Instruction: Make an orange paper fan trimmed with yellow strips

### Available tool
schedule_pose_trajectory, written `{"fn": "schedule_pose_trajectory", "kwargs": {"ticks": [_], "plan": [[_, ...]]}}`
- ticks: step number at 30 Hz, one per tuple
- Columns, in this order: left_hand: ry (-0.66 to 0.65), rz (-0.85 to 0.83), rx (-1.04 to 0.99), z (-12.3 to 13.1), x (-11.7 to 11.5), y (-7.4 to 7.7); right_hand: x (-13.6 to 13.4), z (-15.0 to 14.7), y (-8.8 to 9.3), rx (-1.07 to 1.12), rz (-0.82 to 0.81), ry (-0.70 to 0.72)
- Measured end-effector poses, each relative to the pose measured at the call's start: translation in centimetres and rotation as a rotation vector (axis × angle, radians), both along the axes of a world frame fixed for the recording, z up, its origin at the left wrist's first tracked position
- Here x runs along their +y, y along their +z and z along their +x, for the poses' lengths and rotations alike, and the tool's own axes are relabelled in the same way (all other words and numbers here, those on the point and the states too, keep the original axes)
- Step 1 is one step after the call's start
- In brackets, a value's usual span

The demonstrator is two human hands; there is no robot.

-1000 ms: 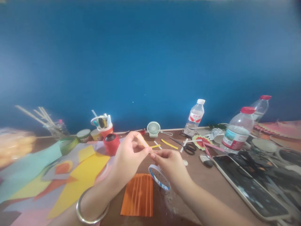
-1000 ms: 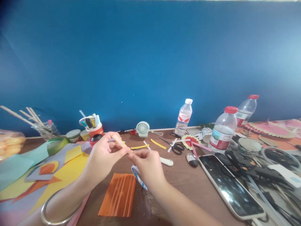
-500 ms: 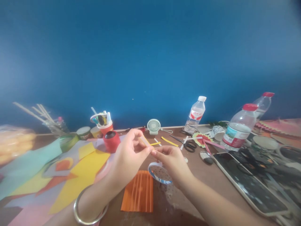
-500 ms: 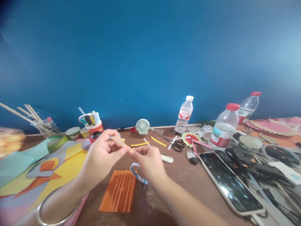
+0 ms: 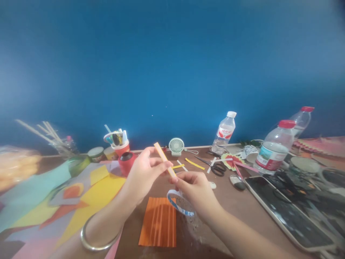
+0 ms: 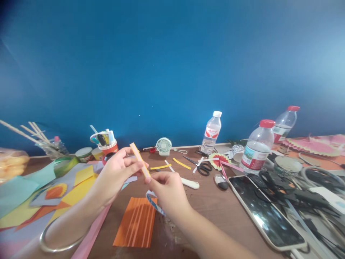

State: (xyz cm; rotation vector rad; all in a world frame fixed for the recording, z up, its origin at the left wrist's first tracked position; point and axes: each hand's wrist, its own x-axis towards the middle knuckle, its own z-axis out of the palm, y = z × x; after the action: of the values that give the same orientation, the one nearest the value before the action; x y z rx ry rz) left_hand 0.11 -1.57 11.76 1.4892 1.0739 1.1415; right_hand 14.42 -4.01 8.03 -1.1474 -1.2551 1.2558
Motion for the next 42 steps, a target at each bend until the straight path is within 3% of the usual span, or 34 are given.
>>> {"fn": "schedule_pose_trajectory", "kwargs": {"ticks": [5, 13, 19, 25, 29, 31, 33, 34, 36, 39, 42], "plan": [[-0.027, -0.004, 0.148, -0.1, -0.3, 0.1, 0.1, 0.1, -0.3, 0.024, 0.024, 0.01], [0.037, 0.003, 0.028, 0.0, -0.3, -0.2, 0.4, 0.2, -1.1, 0.108, -0.041, 0.021], [0.143, 0.011, -0.002, 0.6, -0.7, 0.1, 0.4, 0.4, -0.4, 0.069, 0.007, -0.032], [0.161, 0.047, 0.069, 0.6, -1.2, -0.2, 0.3, 0.2, -0.2, -0.006, 0.169, -0.112], [0.097, 0.053, 0.112, 0.1, -0.9, -0.1, 0.0, 0.3, -0.6, -0.075, 0.427, -0.176], [-0.072, 0.039, 0.097, -0.7, 0.0, 0.3, 0.0, 1.0, -0.6, -0.173, 0.66, -0.228], [-0.368, -0.008, 0.07, -2.1, 1.2, 0.6, 0.1, 2.1, -0.4, -0.322, 0.983, -0.25], [-0.503, -0.075, 0.083, -2.8, 1.8, 0.6, 0.2, 2.7, -0.2, -0.428, 1.179, -0.179], [-0.564, -0.259, 0.049, -4.0, 2.8, 0.3, 0.5, 3.7, 0.1, -0.626, 1.487, -0.023], [-0.618, -0.475, 0.102, -4.3, 3.1, -0.4, 0.9, 4.4, 0.1, -0.807, 1.597, 0.077], [-0.62, -0.474, 0.217, -3.0, 2.0, -0.9, 1.4, 4.4, -0.7, -0.911, 1.532, 0.101]]}}
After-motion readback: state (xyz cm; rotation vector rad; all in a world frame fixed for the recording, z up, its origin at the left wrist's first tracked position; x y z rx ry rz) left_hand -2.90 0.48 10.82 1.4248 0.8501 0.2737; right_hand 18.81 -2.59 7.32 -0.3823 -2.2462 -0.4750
